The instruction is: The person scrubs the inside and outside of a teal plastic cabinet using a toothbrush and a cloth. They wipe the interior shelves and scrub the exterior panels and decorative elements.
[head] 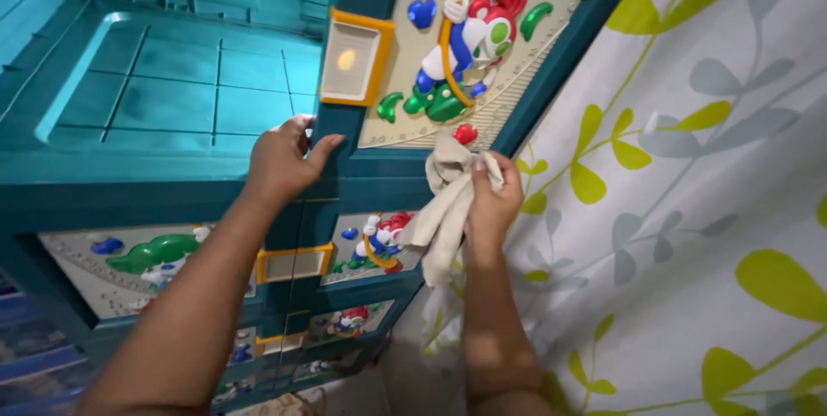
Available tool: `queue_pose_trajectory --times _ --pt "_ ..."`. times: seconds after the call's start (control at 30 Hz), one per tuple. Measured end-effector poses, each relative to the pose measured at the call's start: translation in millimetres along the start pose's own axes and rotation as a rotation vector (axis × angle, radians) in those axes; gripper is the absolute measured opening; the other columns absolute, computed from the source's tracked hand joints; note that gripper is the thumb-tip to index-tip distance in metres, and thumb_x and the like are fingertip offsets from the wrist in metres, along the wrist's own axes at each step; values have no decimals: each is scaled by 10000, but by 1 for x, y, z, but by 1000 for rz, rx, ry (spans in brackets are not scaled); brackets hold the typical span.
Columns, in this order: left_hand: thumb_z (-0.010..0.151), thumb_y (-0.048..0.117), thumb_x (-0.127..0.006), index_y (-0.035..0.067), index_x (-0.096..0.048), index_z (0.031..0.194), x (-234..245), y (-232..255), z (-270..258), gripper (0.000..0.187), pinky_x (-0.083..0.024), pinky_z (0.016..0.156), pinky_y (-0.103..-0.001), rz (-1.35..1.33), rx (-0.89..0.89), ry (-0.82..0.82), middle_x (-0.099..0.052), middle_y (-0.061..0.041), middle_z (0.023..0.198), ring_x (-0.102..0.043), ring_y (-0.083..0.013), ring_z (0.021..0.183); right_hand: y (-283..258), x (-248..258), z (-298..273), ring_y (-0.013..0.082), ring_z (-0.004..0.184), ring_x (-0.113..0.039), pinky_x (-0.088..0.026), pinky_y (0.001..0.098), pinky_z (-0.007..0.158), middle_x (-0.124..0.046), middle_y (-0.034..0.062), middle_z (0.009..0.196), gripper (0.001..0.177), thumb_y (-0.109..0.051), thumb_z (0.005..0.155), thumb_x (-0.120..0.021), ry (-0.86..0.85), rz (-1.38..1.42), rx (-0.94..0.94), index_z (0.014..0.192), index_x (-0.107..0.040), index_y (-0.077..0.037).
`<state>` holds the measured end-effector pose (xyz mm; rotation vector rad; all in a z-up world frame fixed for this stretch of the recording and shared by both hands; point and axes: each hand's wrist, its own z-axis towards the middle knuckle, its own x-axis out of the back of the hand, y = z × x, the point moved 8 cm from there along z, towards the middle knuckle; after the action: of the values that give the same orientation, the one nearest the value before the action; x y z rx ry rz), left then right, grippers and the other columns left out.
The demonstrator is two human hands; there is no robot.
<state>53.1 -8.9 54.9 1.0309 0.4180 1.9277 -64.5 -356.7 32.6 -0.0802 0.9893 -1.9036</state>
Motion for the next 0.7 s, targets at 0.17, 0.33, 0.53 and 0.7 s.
queue_pose_trajectory --times 0.17,0.33,0.53,0.7 --pt "851 541 -785 8 -722 1165 3 1 -1 622 -528 574 -336 -26 17 4 -711 -117 729 -681 -213 615 -48 -4 30 162 961 -680 -589 316 871 -670 85 1093 281 12 961 -713 172 145 121 1195 -564 -34" --pt "858 538 -788 -1 -718 1173 4 1 0 628 -518 542 -326 -19 43 -21 -697 -119 715 -669 -198 592 -90 -92 49 252 1126 -631 -520 377 1014 -633 120 1213 335 15 975 -725 -216 -220 481 1287 -602 1" --pt "859 529 -788 9 -734 1158 5 0 -2 602 -496 535 -319 -60 16 -11 -683 -120 671 -651 -195 566 -97 -99 53 423 1151 -635 -517 441 1047 -659 161 1204 429 57 793 -607 -259 -836 711 1210 -671 -17" --pt "853 547 -787 23 -726 1181 -1 -5 -1 621 -499 518 -318 -63 41 -30 -684 -94 675 -651 -182 559 -94 -49 96 370 984 -712 -540 410 886 -731 163 1050 203 -66 888 -698 -169 -927 267 1085 -744 -51"
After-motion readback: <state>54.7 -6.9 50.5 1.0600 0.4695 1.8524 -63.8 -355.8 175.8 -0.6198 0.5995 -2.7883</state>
